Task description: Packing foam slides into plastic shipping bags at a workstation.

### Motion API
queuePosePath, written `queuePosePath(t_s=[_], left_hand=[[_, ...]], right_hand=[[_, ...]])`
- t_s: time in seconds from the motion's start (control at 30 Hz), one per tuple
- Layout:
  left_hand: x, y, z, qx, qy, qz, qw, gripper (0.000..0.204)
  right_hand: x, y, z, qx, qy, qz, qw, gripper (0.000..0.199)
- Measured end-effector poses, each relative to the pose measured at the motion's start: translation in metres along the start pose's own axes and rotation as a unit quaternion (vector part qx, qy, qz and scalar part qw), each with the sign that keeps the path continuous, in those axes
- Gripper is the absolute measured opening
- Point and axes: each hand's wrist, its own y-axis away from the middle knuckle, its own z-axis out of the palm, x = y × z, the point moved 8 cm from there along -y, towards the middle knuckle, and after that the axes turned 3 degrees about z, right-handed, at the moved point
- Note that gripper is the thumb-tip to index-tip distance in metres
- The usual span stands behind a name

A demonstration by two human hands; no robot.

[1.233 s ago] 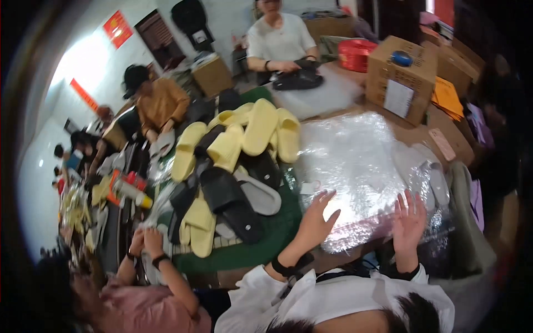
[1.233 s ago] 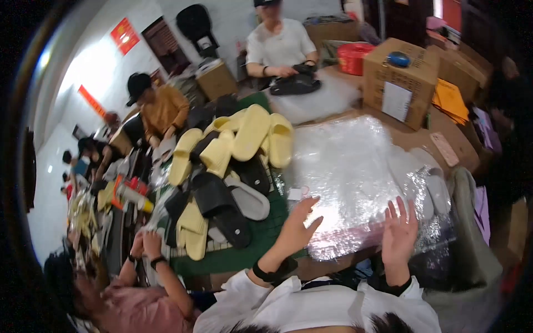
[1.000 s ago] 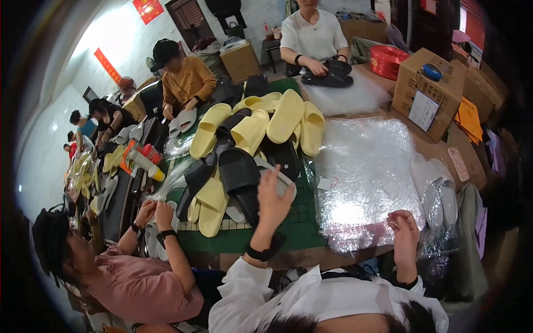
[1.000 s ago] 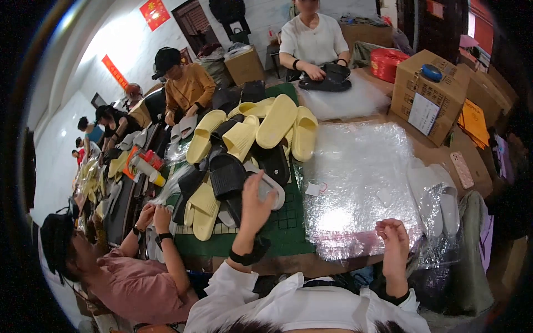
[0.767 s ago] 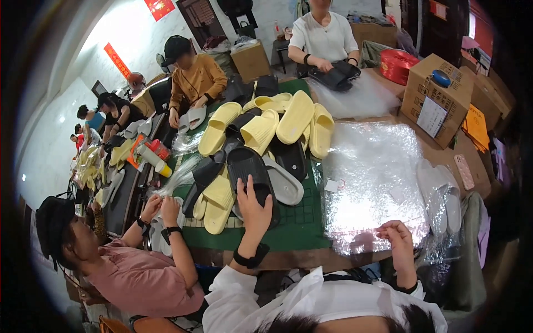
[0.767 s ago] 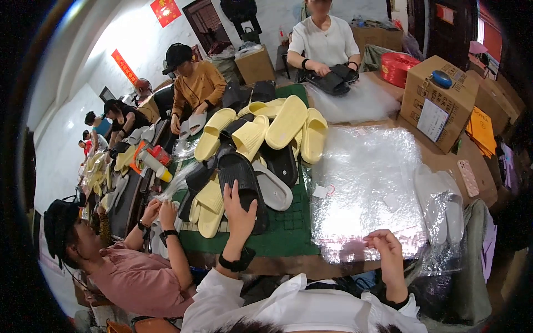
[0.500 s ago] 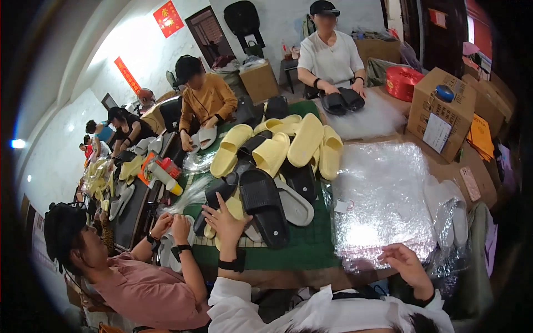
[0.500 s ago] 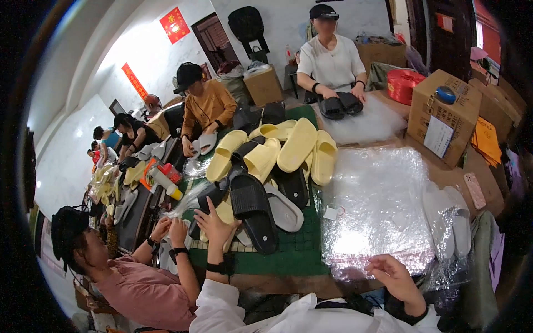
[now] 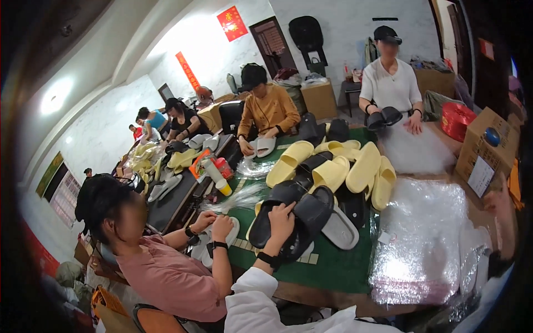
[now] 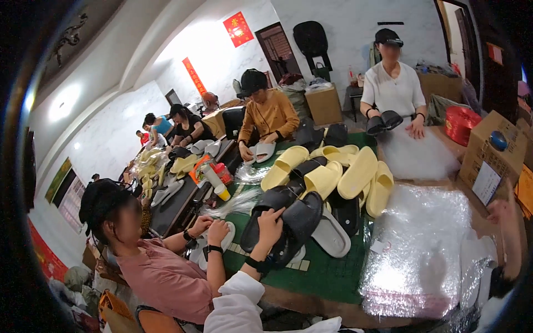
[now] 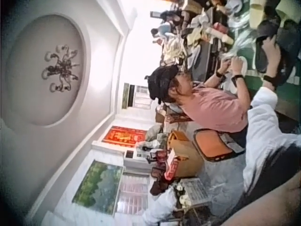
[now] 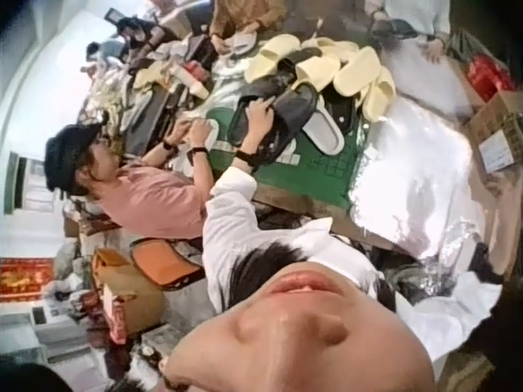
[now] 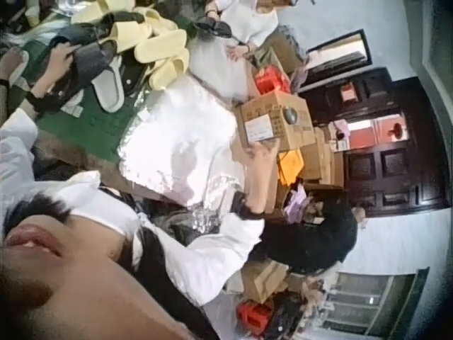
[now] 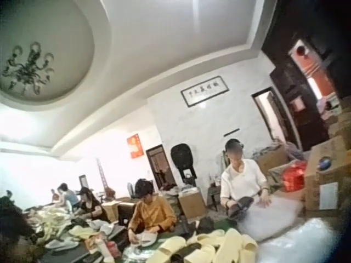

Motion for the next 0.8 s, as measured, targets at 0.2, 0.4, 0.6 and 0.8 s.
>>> queuePosePath(t_s=[0.2, 0.4, 0.6, 0.8], left_hand=[[0.008, -0.001, -0.02, 0.102, 0.108, -0.036, 0.988, 0.036], [0.053, 0.003, -0.065, 0.101, 0.169, -0.027, 0.98, 0.042], [0.074, 0.008, -0.037, -0.028, 0.327, -0.075, 0.942, 0.043], [0.159, 0.041, 0.035, -0.257, 0.588, -0.162, 0.749, 0.042]], right_hand=[[0.086, -0.181, -0.054, 0.016, 0.045, 0.116, 0.992, 0.048], [0.002, -0.184, -0.043, 0.062, 0.122, 0.001, 0.991, 0.061], [0.031, -0.218, -0.065, 0.087, 0.142, 0.012, 0.986, 0.062], [0.038, -0.221, -0.083, 0.155, 0.147, 0.032, 0.976, 0.065]])
